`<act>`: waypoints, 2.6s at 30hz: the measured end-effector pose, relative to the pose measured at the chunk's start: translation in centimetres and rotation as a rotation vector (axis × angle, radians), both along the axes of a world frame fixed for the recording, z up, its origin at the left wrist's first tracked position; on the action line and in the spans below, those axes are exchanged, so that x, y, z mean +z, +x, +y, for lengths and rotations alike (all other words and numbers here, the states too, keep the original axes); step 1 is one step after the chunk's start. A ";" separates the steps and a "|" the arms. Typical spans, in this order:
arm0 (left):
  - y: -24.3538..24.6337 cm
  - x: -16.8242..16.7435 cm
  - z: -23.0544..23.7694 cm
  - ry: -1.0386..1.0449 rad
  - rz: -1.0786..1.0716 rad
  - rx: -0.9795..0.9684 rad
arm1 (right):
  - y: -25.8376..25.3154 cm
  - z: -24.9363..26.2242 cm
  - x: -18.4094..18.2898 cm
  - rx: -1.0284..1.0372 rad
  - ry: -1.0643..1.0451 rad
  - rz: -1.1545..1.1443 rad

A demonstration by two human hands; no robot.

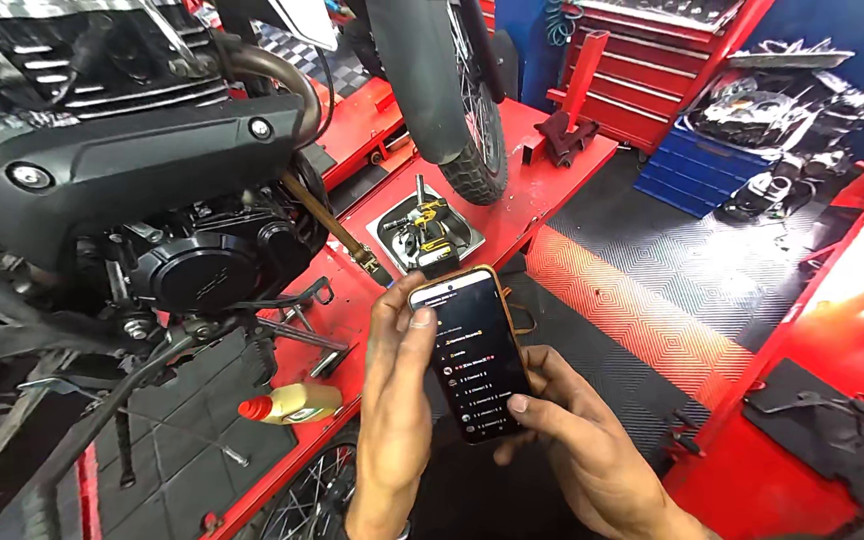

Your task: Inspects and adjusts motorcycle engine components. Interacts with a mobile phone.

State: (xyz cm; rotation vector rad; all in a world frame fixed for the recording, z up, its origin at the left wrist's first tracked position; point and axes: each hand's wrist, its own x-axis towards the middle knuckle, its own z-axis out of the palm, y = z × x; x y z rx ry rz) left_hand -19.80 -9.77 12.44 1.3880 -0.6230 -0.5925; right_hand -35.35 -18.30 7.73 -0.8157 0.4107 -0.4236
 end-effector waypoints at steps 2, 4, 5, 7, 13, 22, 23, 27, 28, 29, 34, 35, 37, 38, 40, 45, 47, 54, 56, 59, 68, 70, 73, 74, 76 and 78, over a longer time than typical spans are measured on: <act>0.6 -0.5 0.8 0.005 0.040 -0.017 | 0.6 -0.2 0.1 0.004 0.036 -0.011; 1.1 -1.1 1.8 0.028 0.048 -0.036 | 1.3 -0.2 0.2 -0.007 0.051 0.002; 1.4 -1.5 2.3 0.037 0.051 -0.047 | 1.8 -0.2 0.3 -0.011 0.058 0.008; 2.0 -2.1 3.3 0.044 0.059 -0.059 | 2.8 -0.1 0.3 -0.018 0.068 0.017; 5.2 -2.9 6.0 0.123 -0.037 -0.142 | 6.7 1.3 0.6 -0.046 0.090 0.046; 10.2 -2.0 8.8 0.168 -0.114 -0.283 | 11.0 4.5 3.5 -0.100 0.016 0.115; 10.5 -2.0 9.0 0.164 -0.110 -0.289 | 11.3 5.0 3.7 -0.108 0.004 0.123; 11.9 -1.7 9.8 0.153 -0.098 -0.310 | 12.2 6.8 3.7 -0.156 -0.028 0.114; 12.2 -1.8 10.0 0.156 -0.098 -0.316 | 12.4 7.1 3.6 -0.165 -0.035 0.111; 12.4 -1.8 10.3 0.161 -0.096 -0.320 | 12.5 7.4 3.5 -0.170 -0.041 0.113; 12.7 -1.7 10.7 0.156 -0.099 -0.295 | 12.9 7.5 3.6 -0.140 -0.053 0.123; 12.7 -1.6 10.6 0.148 -0.102 -0.282 | 13.0 7.4 3.7 -0.130 -0.062 0.117; 12.4 -1.3 10.3 0.132 -0.091 -0.248 | 13.0 7.1 3.9 -0.120 -0.074 0.098; 12.3 -1.2 10.1 0.128 -0.087 -0.236 | 13.0 7.0 4.0 -0.122 -0.074 0.090; 12.1 -1.1 9.9 0.121 -0.078 -0.242 | 12.7 6.8 4.0 -0.122 -0.071 0.080; 11.9 -1.1 9.3 0.072 -0.104 -0.302 | 12.4 6.0 4.1 -0.137 -0.081 0.075; 11.6 -1.1 9.1 0.066 -0.112 -0.300 | 12.2 5.8 4.2 -0.133 -0.091 0.083; 10.8 -1.1 8.9 0.068 -0.113 -0.294 | 11.5 5.7 4.0 -0.139 -0.136 0.090; 10.6 -1.1 8.7 0.074 -0.117 -0.290 | 11.4 5.6 4.0 -0.146 -0.152 0.101; 10.5 -1.2 8.5 0.067 -0.122 -0.287 | 11.2 5.6 3.9 -0.149 -0.162 0.082; 10.3 -1.3 8.6 0.090 -0.114 -0.285 | 10.8 5.6 3.8 -0.130 -0.139 0.067; 10.3 -1.3 8.6 0.087 -0.108 -0.287 | 10.7 5.6 3.8 -0.132 -0.126 0.062; 10.3 -1.4 8.7 0.087 -0.103 -0.291 | 10.8 5.7 3.8 -0.135 -0.125 0.055; 10.3 -1.4 8.7 0.090 -0.106 -0.292 | 10.8 5.8 3.8 -0.136 -0.129 0.058; 10.3 -1.4 8.7 0.094 -0.111 -0.293 | 10.9 5.9 3.8 -0.144 -0.126 0.069; 10.4 -1.4 8.7 0.096 -0.113 -0.299 | 11.0 6.0 3.8 -0.147 -0.127 0.074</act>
